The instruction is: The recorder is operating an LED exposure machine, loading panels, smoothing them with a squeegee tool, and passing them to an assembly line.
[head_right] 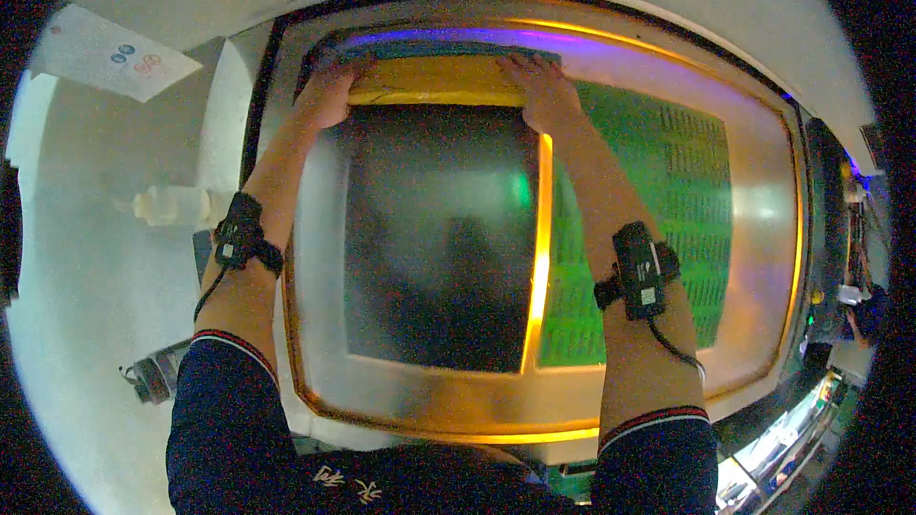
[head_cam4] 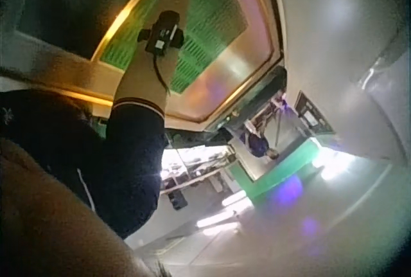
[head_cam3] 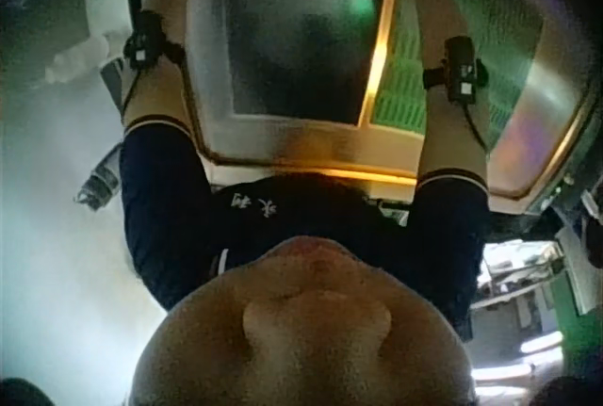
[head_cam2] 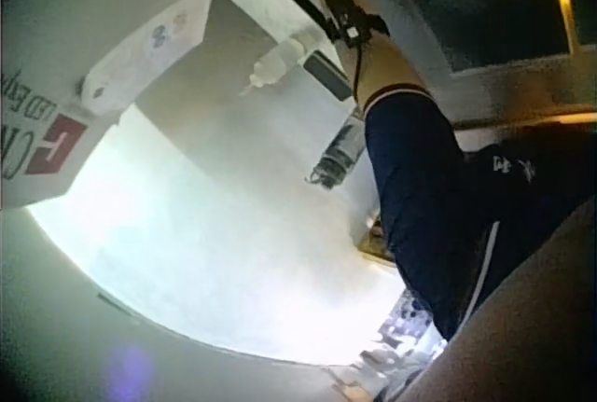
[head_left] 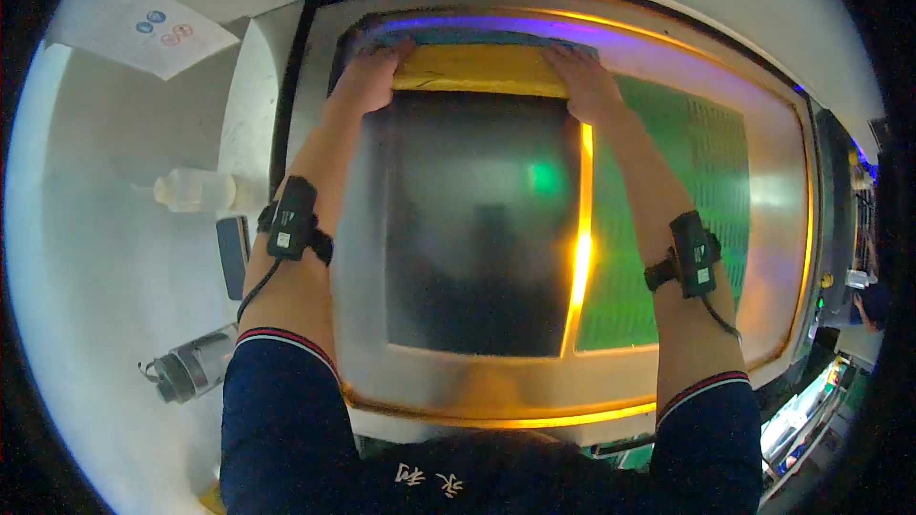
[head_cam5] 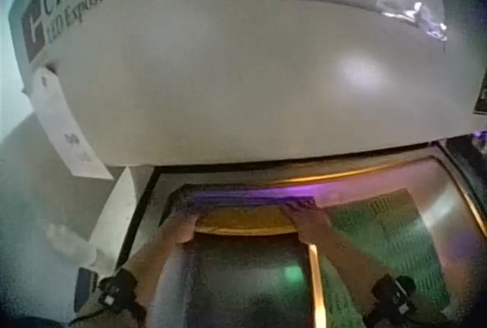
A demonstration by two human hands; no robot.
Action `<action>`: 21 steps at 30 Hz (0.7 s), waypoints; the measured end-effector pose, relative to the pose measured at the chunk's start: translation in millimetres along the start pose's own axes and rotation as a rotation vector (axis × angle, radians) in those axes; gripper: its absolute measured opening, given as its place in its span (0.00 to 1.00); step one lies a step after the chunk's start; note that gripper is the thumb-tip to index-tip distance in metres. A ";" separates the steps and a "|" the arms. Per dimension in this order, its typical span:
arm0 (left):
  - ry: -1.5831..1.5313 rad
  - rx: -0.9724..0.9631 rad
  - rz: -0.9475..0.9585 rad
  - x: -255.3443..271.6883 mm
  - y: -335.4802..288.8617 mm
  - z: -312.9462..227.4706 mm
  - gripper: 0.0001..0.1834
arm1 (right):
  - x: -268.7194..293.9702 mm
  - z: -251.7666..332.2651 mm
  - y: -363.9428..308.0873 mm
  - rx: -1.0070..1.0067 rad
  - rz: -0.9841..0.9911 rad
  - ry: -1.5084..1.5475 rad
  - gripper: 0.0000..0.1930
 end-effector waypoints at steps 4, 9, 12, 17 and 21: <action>-0.035 0.031 0.342 67.0 -123.2 -97.3 0.38 | 3.8 69.6 -134.5 -0.018 0.186 0.124 0.33; -0.218 -0.216 0.606 137.7 -397.8 -255.4 0.44 | 57.6 200.0 -415.2 0.074 0.461 0.456 0.32; -0.209 -0.101 0.713 159.6 -374.9 -275.3 0.43 | 63.3 199.8 -432.6 -0.009 0.353 0.471 0.31; -0.175 0.113 0.525 75.3 -153.0 -172.5 0.45 | 21.3 56.1 -237.1 0.045 0.165 0.166 0.34; -0.077 0.137 0.219 30.0 42.0 -92.4 0.38 | 5.2 -74.2 -50.2 -0.058 -0.004 -0.080 0.37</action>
Point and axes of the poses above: each hand's wrist, its own y-axis towards the middle knuckle, its own x-axis out of the back of the hand, z = x × y, the point moved 4 cm from there along y, towards the middle knuckle, and after that the axes turned 12 degrees about y, right-handed, at the moved point
